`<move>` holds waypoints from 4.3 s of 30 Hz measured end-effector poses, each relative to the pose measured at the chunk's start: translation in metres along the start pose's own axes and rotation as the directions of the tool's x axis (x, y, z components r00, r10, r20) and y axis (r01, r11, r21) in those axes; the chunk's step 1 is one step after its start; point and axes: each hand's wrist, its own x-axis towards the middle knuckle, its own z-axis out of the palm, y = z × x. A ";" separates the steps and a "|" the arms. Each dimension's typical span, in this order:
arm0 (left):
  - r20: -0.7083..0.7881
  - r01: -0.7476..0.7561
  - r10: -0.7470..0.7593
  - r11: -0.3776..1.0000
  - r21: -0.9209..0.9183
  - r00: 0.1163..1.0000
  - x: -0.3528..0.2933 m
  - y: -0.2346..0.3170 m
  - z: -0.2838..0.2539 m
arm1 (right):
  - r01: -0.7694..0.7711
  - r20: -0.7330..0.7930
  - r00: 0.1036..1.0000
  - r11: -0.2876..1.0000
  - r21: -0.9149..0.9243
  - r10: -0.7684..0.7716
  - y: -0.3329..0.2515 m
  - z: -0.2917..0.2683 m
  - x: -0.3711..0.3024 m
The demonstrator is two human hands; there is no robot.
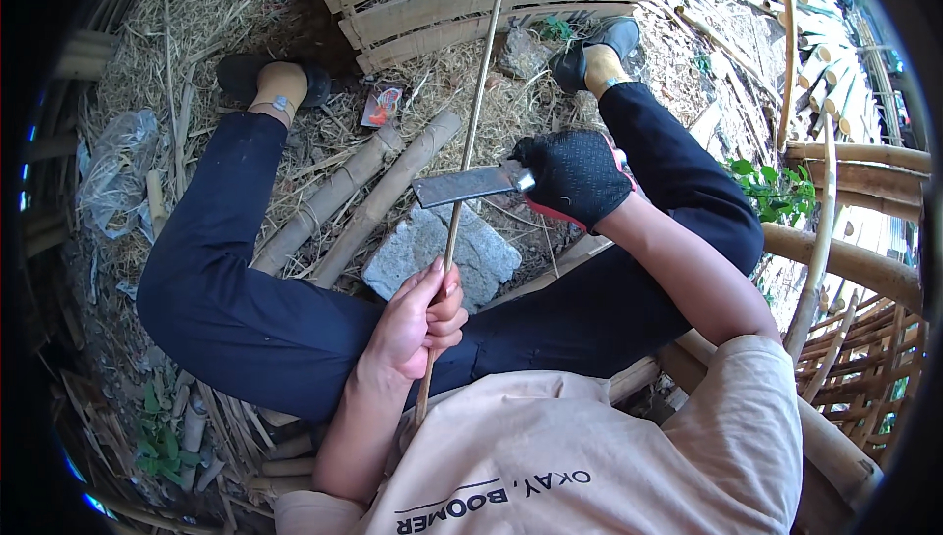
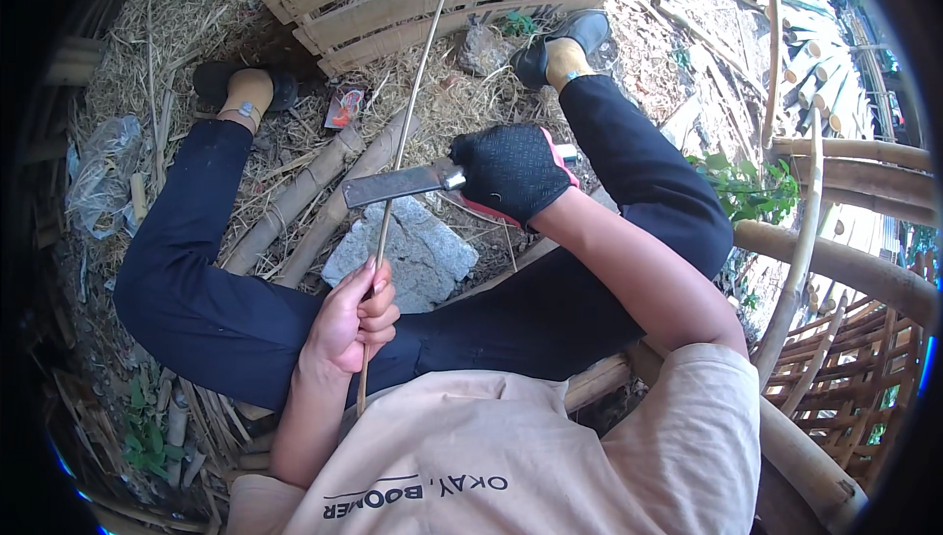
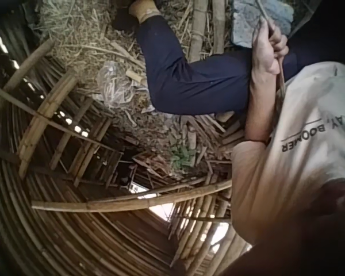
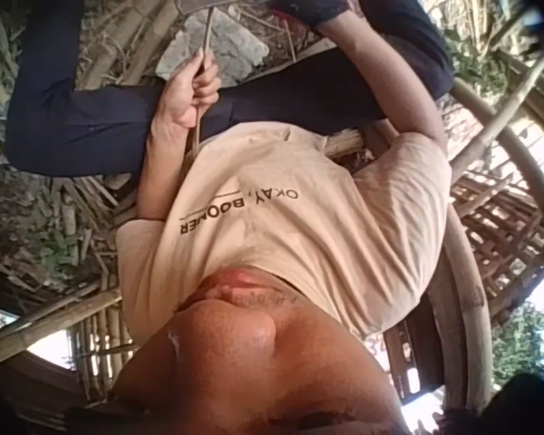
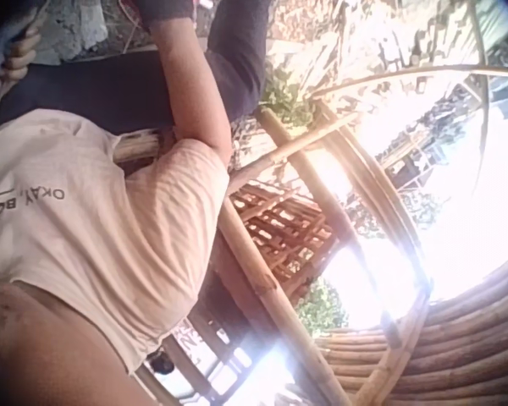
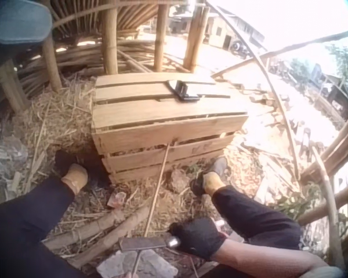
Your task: The person shaves a long bamboo stick with a knife by repeatedly scraping the tool along the wood while holding the stick with one hand.
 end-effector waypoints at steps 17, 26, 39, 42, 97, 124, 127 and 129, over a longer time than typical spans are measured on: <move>-0.180 -0.080 0.120 0.973 0.215 0.976 -0.003 -0.002 0.005 | -0.457 -0.166 0.878 0.889 -0.013 0.449 0.060 -0.039 0.008; -0.231 -0.134 0.214 0.938 0.318 0.949 0.002 -0.004 0.006 | -0.037 0.075 0.997 0.990 0.138 0.027 -0.024 0.006 -0.010; -0.250 -0.138 0.252 0.906 0.399 0.935 0.006 -0.006 0.009 | -0.244 -0.022 0.970 0.967 -0.079 0.243 0.036 0.007 0.025; -0.257 -0.149 0.276 0.894 0.423 0.926 0.008 -0.005 0.011 | -0.265 -0.060 0.964 0.960 -0.096 0.260 0.039 0.009 0.027; -0.189 -0.133 0.260 0.852 0.507 0.947 0.006 -0.002 0.020 | 0.004 0.113 0.993 0.995 0.103 -0.016 -0.006 0.003 -0.002; -0.177 -0.166 0.257 0.897 0.409 0.950 0.004 0.000 0.020 | -0.390 -0.122 0.911 0.919 0.057 0.394 0.071 0.006 0.026; -0.180 -0.136 0.217 0.915 0.379 0.960 -0.002 0.000 0.020 | -0.501 -0.176 0.848 0.865 0.045 0.500 0.102 -0.009 0.023; -0.177 -0.139 0.214 0.923 0.358 0.961 -0.001 -0.001 0.021 | -0.482 -0.193 0.861 0.876 -0.017 0.470 0.109 -0.018 0.018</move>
